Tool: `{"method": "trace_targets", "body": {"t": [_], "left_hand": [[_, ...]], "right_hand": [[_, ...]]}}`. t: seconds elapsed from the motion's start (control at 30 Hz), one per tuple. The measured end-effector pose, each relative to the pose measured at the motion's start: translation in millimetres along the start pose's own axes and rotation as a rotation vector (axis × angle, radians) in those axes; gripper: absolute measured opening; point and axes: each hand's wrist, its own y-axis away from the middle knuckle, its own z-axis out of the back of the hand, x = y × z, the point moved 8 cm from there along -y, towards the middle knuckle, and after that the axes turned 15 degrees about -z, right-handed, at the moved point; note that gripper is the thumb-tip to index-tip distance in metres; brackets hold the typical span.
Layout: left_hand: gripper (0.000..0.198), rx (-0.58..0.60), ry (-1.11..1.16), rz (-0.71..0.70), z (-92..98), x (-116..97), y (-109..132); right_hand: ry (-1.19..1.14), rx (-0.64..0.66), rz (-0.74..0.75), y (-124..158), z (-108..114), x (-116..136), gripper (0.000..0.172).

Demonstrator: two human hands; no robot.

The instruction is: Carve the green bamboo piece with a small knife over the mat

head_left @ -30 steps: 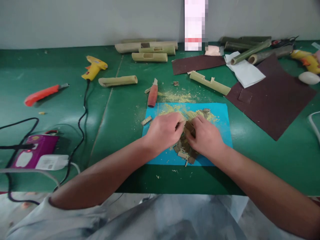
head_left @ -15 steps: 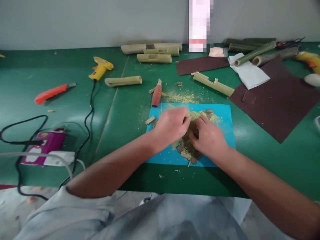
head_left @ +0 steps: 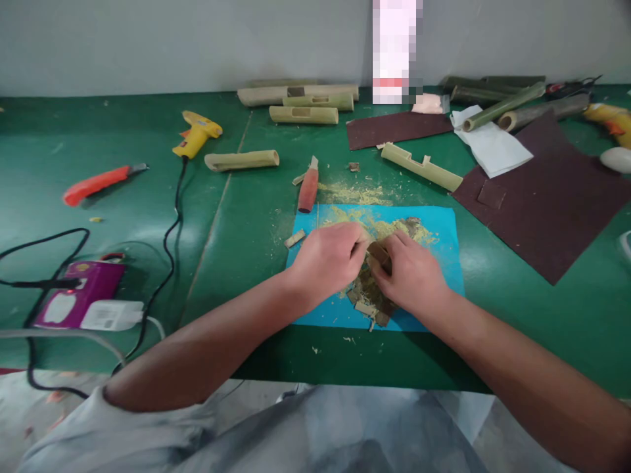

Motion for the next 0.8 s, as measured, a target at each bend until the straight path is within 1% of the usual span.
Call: {"method": "trace_targets", "body": {"t": [0.07,0.17,0.23,0.37,0.53,0.7,0.8], "left_hand": [[0.021,0.002,0.006,0.019,-1.5,1.1,-1.5],[0.020,0.041,0.029,0.045,-6.0,2.2,-3.6],[0.020,0.047,0.026,0.044,-5.1,1.1,-2.5],[0.023,0.004,-0.016,0.027,0.0,-0.2,0.8],[0.021,0.013,0.021,0.042,-4.2,3.2,0.3],[0.024,-0.042,-0.008,0.010,0.1,0.8,2.5],[0.023,-0.024,0.014,0.034,-4.3,3.9,-1.3]], "right_hand": [[-0.002,0.002,-0.003,-0.1,0.0,-0.4,0.015],[0.004,-0.008,-0.017,-0.4,1.2,-1.9,0.015],[0.015,-0.011,-0.014,-0.3,1.4,-1.7,0.016],[0.033,0.009,-0.008,0.2,-0.5,0.0,0.018],[0.042,0.007,-0.025,-0.1,-0.6,-1.0,0.019],[0.039,0.004,-0.007,0.0,-0.6,-0.1,0.019],[0.028,0.005,-0.023,-0.2,0.0,-0.9,0.018]]}}
